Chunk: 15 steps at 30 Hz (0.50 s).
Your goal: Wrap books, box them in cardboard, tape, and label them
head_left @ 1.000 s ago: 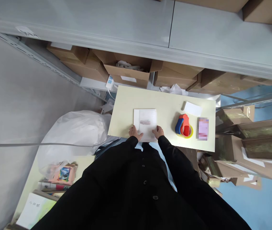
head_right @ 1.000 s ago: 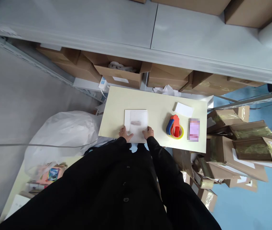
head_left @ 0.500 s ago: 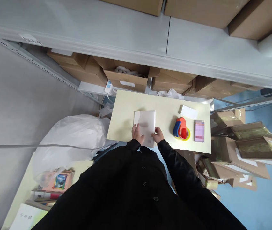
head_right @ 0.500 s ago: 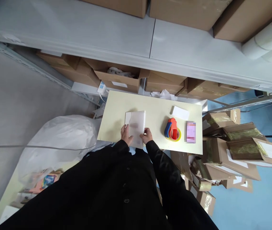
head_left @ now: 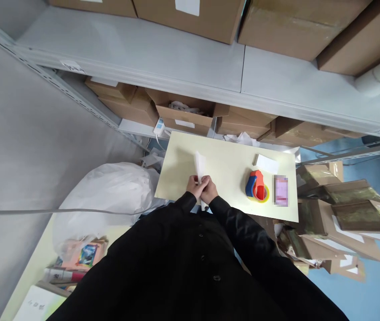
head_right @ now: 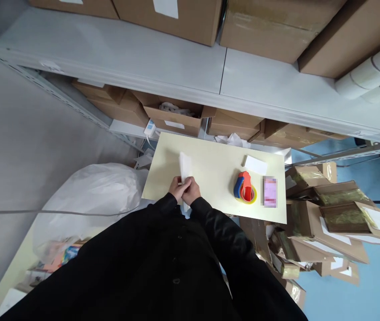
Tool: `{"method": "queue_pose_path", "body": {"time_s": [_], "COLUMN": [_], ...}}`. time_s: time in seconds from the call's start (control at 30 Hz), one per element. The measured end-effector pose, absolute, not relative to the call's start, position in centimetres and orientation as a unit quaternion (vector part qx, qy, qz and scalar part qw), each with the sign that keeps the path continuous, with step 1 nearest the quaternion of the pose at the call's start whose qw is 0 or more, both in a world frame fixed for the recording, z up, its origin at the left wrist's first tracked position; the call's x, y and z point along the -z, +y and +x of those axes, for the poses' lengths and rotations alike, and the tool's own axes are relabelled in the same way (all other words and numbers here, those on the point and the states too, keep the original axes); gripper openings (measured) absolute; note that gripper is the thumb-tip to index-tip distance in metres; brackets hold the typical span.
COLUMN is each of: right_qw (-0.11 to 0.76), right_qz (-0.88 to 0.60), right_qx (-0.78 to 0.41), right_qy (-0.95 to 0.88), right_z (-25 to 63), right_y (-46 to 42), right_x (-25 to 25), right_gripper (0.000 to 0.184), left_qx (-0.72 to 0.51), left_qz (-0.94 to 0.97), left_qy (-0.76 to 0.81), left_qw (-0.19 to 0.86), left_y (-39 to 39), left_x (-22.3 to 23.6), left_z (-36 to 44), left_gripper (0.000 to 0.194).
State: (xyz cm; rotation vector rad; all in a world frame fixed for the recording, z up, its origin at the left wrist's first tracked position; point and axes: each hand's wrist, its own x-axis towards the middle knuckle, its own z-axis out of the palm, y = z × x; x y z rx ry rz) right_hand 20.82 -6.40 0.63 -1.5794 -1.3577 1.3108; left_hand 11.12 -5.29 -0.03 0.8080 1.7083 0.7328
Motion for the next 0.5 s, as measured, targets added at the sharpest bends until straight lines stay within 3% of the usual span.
{"method": "queue_pose_path", "body": {"time_s": [0.23, 0.3, 0.4, 0.5], "right_qw": [0.291, 0.312, 0.344, 0.333], "right_qz": [-0.534, -0.576, -0.705, -0.677], "right_qx": [-0.532, -0.495, -0.397, -0.555], "right_qy": [-0.59, -0.571, -0.476, -0.349], "right_z": [17.9, 18.6, 20.5, 21.6], "right_y": [-4.5, -4.2, -3.2, -1.5], "right_x": [-0.7, 0.0, 1.2, 2.5], "right_gripper": [0.034, 0.031, 0.051, 0.064], "left_qx": [-0.38, -0.395, -0.408, -0.405], "left_qz": [0.265, 0.26, 0.249, 0.242], "left_qy": [0.691, 0.677, 0.654, 0.645], "left_qw": [0.554, 0.564, 0.586, 0.601], "left_y": [-2.6, -2.1, -1.0, 0.7], "left_x": [1.2, 1.4, 1.4, 1.3], "left_z": [6.4, 5.1, 2.9, 0.5], "left_gripper": [0.038, 0.043, 0.053, 0.06]}}
